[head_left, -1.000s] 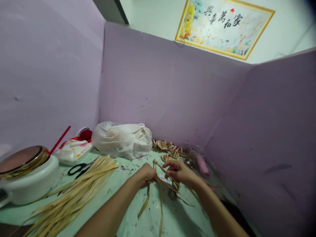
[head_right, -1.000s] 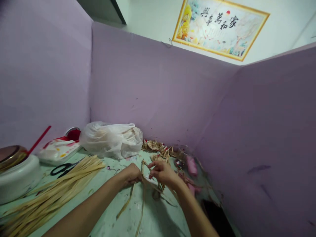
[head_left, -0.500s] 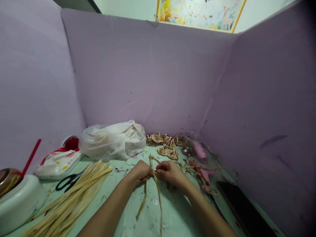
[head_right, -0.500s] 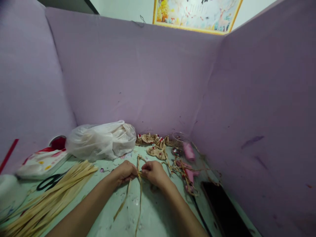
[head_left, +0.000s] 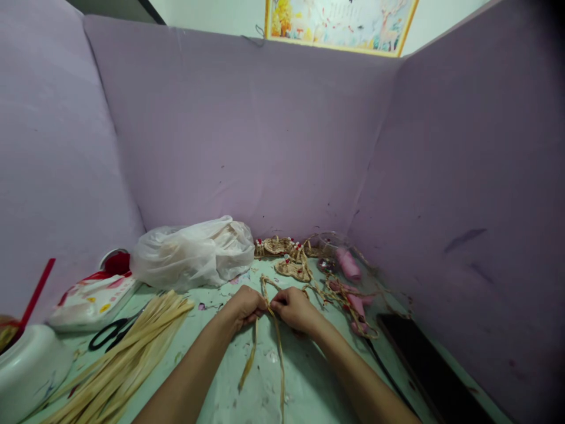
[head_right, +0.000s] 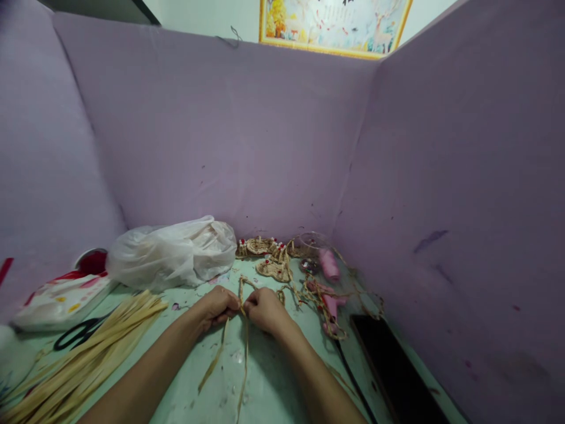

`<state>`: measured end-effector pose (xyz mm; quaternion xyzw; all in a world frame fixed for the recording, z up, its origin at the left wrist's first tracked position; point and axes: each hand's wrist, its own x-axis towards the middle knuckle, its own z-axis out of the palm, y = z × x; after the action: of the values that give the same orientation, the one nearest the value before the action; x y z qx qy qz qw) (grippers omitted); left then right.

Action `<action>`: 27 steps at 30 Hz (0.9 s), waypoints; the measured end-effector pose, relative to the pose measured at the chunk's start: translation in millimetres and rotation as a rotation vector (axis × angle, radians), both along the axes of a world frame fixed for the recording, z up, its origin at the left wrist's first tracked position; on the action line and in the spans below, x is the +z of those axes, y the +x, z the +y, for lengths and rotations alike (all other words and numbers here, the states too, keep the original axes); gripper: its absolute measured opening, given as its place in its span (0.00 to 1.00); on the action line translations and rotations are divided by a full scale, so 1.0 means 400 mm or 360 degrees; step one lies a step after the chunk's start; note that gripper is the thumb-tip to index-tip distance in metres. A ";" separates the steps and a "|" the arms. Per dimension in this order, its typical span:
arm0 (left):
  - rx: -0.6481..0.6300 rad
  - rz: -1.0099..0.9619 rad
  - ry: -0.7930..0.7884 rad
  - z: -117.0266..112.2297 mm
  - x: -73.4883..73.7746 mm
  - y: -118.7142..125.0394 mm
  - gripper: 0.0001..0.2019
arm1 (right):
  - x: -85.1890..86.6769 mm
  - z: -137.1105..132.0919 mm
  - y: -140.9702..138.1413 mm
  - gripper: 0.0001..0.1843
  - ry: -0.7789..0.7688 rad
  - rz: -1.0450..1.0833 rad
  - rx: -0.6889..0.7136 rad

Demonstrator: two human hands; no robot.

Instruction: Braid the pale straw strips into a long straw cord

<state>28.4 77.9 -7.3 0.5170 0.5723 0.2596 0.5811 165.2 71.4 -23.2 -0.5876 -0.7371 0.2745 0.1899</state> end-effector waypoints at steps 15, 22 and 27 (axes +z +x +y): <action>0.0074 0.0331 0.0041 -0.003 -0.004 0.024 0.11 | 0.030 -0.006 -0.038 0.07 -0.0230 -0.0004 -0.0278; 0.0029 0.0093 -0.0018 0.009 -0.008 -0.004 0.08 | 0.049 -0.003 -0.025 0.07 -0.0615 0.0680 -0.0259; 0.0005 0.0032 -0.0024 0.018 -0.020 -0.014 0.05 | 0.038 -0.001 -0.033 0.07 -0.0585 0.0845 -0.0400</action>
<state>23.0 85.0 -15.2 0.5144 0.5808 0.2510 0.5789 152.1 70.8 -7.9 -0.6062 -0.5221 0.5206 0.2983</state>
